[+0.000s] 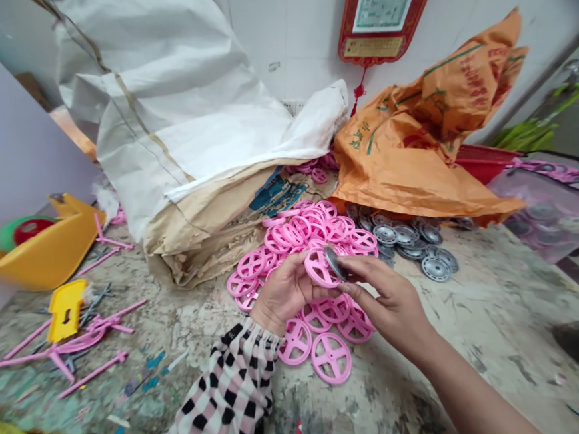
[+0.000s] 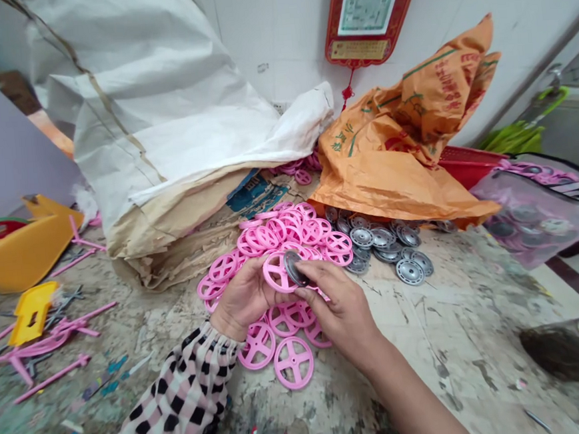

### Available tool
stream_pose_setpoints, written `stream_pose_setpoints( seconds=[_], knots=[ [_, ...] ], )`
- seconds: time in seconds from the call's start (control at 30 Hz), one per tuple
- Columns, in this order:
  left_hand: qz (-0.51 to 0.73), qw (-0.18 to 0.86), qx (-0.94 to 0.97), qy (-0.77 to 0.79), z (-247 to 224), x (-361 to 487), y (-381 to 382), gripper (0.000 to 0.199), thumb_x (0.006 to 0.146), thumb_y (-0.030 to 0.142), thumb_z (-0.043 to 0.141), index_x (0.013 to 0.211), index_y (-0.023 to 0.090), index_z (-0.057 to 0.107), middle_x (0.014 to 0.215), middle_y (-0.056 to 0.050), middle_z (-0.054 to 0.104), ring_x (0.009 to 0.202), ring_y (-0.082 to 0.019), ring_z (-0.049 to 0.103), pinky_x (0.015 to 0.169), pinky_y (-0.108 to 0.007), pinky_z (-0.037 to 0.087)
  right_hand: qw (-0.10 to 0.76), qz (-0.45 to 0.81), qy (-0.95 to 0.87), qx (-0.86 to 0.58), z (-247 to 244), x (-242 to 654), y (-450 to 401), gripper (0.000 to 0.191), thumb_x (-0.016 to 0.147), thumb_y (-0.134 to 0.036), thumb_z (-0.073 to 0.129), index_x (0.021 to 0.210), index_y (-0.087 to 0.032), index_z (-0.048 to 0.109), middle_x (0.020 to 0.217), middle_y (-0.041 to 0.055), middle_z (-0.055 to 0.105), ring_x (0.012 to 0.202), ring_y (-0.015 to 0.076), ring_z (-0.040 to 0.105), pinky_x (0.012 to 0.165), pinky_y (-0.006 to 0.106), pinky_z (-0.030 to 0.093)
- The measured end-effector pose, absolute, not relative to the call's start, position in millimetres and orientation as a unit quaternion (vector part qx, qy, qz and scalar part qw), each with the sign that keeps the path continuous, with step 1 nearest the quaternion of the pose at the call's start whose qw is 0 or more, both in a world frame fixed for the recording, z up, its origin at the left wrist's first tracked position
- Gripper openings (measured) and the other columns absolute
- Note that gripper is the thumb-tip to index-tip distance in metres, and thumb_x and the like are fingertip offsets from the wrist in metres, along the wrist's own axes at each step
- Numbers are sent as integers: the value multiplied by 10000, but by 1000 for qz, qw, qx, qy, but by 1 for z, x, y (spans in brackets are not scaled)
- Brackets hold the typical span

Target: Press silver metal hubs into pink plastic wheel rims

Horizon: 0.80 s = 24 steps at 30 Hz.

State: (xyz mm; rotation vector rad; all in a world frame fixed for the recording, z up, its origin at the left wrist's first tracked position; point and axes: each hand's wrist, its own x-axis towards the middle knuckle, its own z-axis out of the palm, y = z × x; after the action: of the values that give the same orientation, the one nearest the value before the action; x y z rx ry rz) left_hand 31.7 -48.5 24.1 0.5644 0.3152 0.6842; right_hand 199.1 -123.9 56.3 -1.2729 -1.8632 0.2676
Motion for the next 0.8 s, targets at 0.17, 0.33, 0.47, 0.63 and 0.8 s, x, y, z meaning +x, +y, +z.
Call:
stream_pose_setpoints(
  seconds=[0.17,0.33,0.47,0.63,0.8],
  knots=[
    [321,898,261,148,21,32,-48,356,845,328,475,1059,79,612,887,-131,689,784,-229,669,754,-411,549,418,200,-739,-489,60,206,-119,352,889,-324,556,1235,-286,602,1267,63,579,1174,206,537,1005,408,448],
    [316,897,274,141,20,34,-49,402,838,317,499,1159,92,585,935,-126,686,776,-210,666,742,-383,551,460,258,-679,-511,58,201,-115,232,867,-361,566,1038,-272,696,1219,69,592,1160,217,535,965,415,469],
    [322,893,280,143,22,34,-51,407,849,308,514,1207,122,567,1020,-121,673,811,-199,664,779,-392,551,514,304,-549,-585,48,197,-108,415,695,-431,735,1040,-224,635,1051,80,602,799,162,581,629,292,522],
    [319,897,286,112,25,34,-52,403,862,278,500,1247,167,537,1071,-115,657,876,-215,662,772,-401,558,531,485,-414,-558,45,204,-108,562,599,-423,807,1068,-213,581,738,-25,551,593,103,510,506,228,433],
    [337,887,277,150,25,37,-52,294,858,355,532,1040,133,596,942,-105,681,789,-208,675,723,-367,568,542,539,-349,-542,59,204,-112,447,554,-402,831,855,-182,583,689,-24,554,537,83,475,453,201,365]
  ],
)
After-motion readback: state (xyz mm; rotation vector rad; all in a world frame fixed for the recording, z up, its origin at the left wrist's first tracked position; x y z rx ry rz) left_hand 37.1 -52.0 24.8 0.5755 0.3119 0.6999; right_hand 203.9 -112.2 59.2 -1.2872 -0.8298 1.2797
